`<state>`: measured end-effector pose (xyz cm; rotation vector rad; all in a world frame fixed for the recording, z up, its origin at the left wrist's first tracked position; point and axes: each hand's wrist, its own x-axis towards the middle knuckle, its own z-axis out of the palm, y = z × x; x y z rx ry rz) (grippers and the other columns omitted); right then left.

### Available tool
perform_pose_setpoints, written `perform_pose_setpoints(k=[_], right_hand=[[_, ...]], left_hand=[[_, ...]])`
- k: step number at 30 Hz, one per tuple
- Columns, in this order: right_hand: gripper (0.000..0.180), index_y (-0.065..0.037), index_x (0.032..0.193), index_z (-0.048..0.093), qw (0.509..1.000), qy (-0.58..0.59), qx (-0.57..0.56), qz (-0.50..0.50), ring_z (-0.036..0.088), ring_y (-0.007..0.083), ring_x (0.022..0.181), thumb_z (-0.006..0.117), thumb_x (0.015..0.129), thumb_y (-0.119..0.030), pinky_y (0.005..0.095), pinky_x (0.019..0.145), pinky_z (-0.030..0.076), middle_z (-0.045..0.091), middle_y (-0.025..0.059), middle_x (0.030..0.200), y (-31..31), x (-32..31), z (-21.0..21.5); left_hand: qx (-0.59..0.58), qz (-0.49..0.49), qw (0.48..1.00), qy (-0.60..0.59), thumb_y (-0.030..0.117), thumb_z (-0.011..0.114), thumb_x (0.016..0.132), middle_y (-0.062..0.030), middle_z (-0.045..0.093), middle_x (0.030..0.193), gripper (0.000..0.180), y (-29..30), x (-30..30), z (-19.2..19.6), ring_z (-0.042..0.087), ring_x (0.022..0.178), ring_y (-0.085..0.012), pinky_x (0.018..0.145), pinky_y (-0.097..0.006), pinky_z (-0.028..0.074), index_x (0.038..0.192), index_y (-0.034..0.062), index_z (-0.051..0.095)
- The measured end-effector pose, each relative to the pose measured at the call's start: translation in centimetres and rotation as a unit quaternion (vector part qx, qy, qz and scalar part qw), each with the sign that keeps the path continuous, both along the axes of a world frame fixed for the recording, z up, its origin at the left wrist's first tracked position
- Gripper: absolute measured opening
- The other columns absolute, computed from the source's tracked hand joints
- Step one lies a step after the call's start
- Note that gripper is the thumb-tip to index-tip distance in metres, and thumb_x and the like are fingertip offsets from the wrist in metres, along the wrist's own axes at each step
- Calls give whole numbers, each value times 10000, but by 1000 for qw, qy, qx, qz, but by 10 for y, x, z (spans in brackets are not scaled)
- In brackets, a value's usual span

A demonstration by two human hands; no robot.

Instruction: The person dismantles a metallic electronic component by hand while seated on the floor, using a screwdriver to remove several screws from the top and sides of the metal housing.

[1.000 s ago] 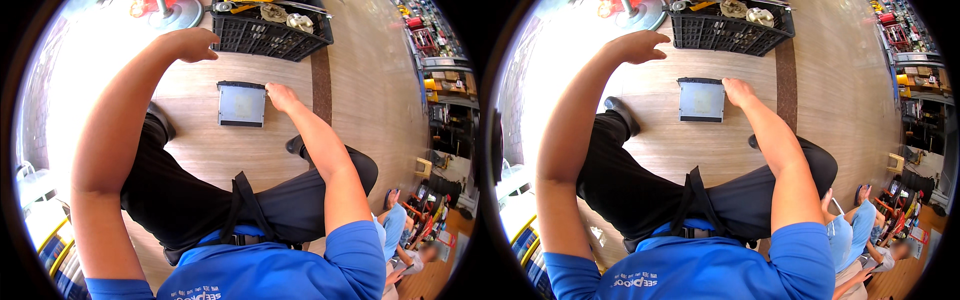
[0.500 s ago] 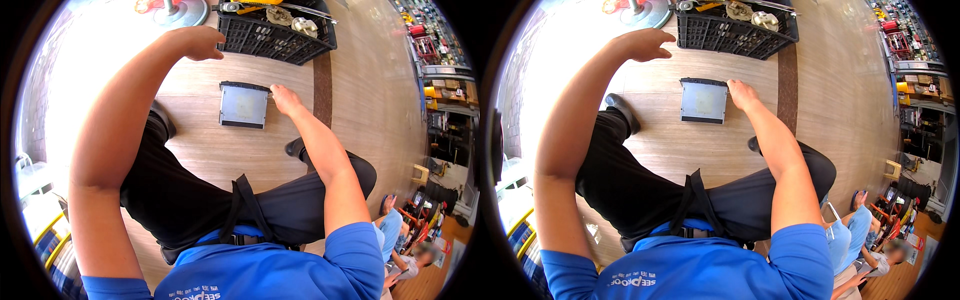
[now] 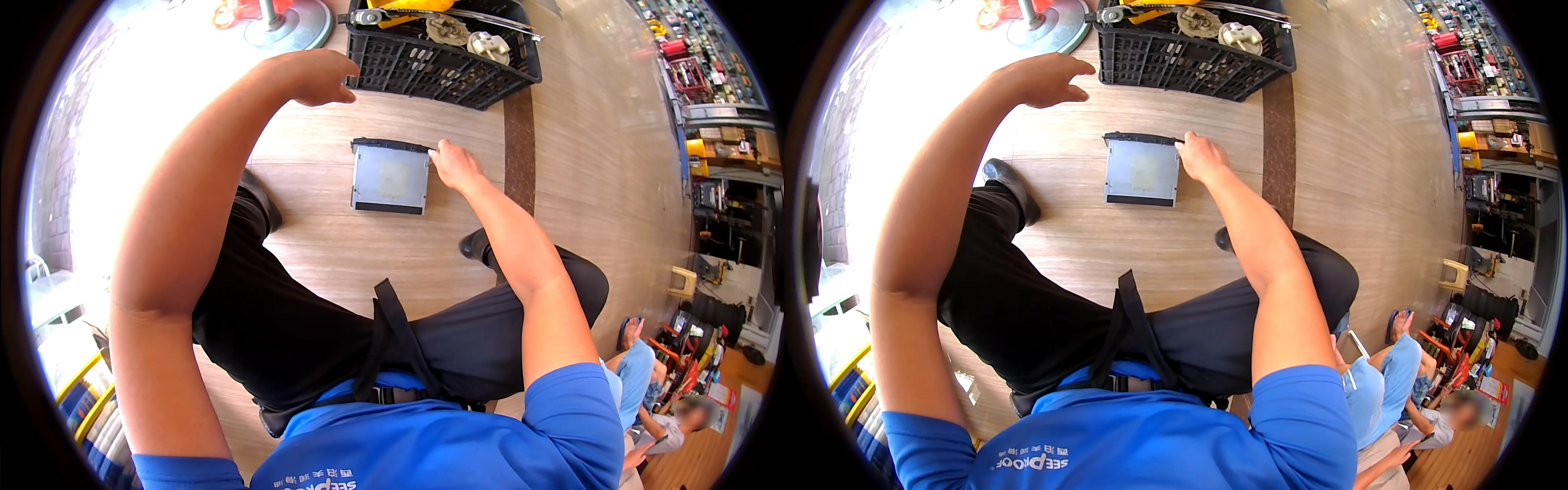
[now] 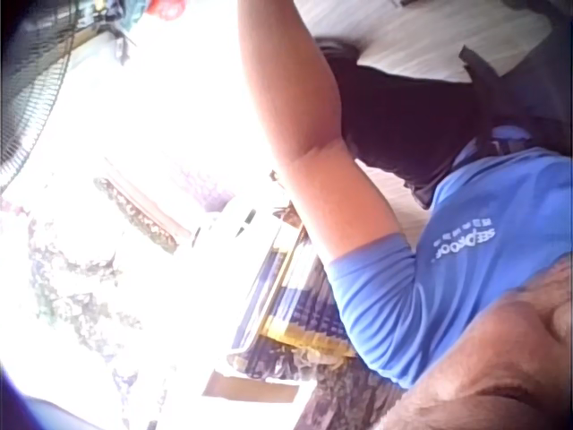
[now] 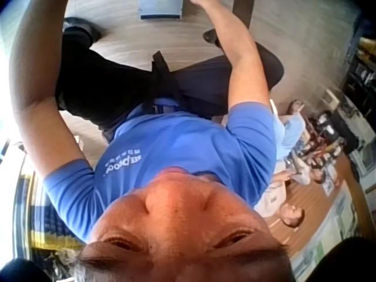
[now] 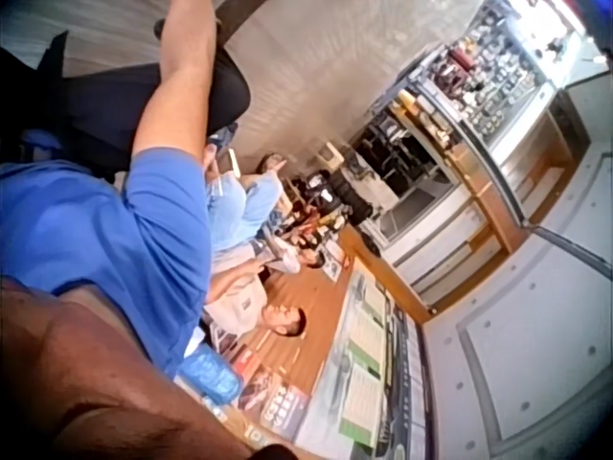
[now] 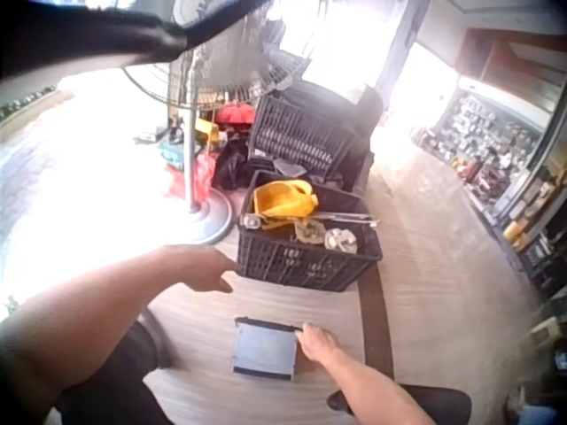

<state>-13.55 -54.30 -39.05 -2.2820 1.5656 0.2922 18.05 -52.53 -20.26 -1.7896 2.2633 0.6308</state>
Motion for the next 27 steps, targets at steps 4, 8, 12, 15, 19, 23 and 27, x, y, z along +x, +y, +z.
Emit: perform_pose_setpoints(k=[4, 8, 12, 15, 19, 23, 27], right_hand=[[222, -65, 1071, 532, 999, 46, 19, 14, 627, 422, 949, 531, 969, -262, 511, 810, 501, 674, 207, 984, -4, 1, 9], [188, -69, 1073, 531, 998, -22, 39, 33, 624, 423, 956, 522, 969, -225, 509, 813, 503, 672, 199, 998, -12, -14, -18], [169, -65, 1072, 528, 997, -20, 6, 68, 624, 418, 965, 517, 961, -191, 509, 822, 502, 671, 194, 1007, -9, -13, -15], [176, -52, 1070, 524, 1000, 3, 19, 21, 625, 422, 976, 521, 955, -185, 517, 826, 499, 668, 208, 1011, -3, -3, 2], [197, -31, 1062, 519, 998, 50, 17, -19, 623, 428, 993, 546, 945, -187, 523, 826, 497, 665, 230, 997, -4, -3, 5], [220, -43, 1059, 527, 1000, 23, -2, 13, 628, 416, 978, 584, 930, -212, 514, 814, 500, 674, 210, 978, -6, -10, -2], [224, -49, 996, 569, 997, -81, -6, 21, 633, 399, 954, 613, 921, -256, 489, 801, 501, 680, 188, 962, -9, -17, -9]], left_hand=[[-3, 3, 1000, 0, 320, 622, 942, -149, 562, 1357, 519, 1, 0, -1, 545, 1230, -329, 1027, -415, 443, 1392, 90, 501], [-14, -4, 1000, 1, 321, 616, 949, -146, 560, 1360, 513, -1, -2, -1, 548, 1227, -327, 1025, -420, 446, 1394, 94, 499], [-22, 5, 1000, -3, 324, 613, 951, -145, 560, 1360, 513, 0, -1, -4, 550, 1224, -327, 1025, -423, 447, 1399, 103, 496], [-2, 1, 1000, -2, 324, 613, 951, -146, 561, 1357, 514, 1, -1, 0, 548, 1226, -328, 1025, -425, 447, 1402, 108, 492], [2, -5, 1000, 1, 325, 610, 953, -149, 563, 1352, 515, -1, -1, 2, 551, 1217, -331, 1022, -425, 448, 1403, 106, 490], [-18, -9, 1000, -6, 321, 611, 952, -152, 572, 1338, 512, -1, -2, -2, 561, 1200, -333, 1014, -424, 452, 1401, 107, 492], [-14, -5, 1000, -10, 318, 608, 953, -153, 580, 1327, 503, -1, -4, 1, 564, 1196, -332, 1009, -423, 455, 1399, 113, 496]])
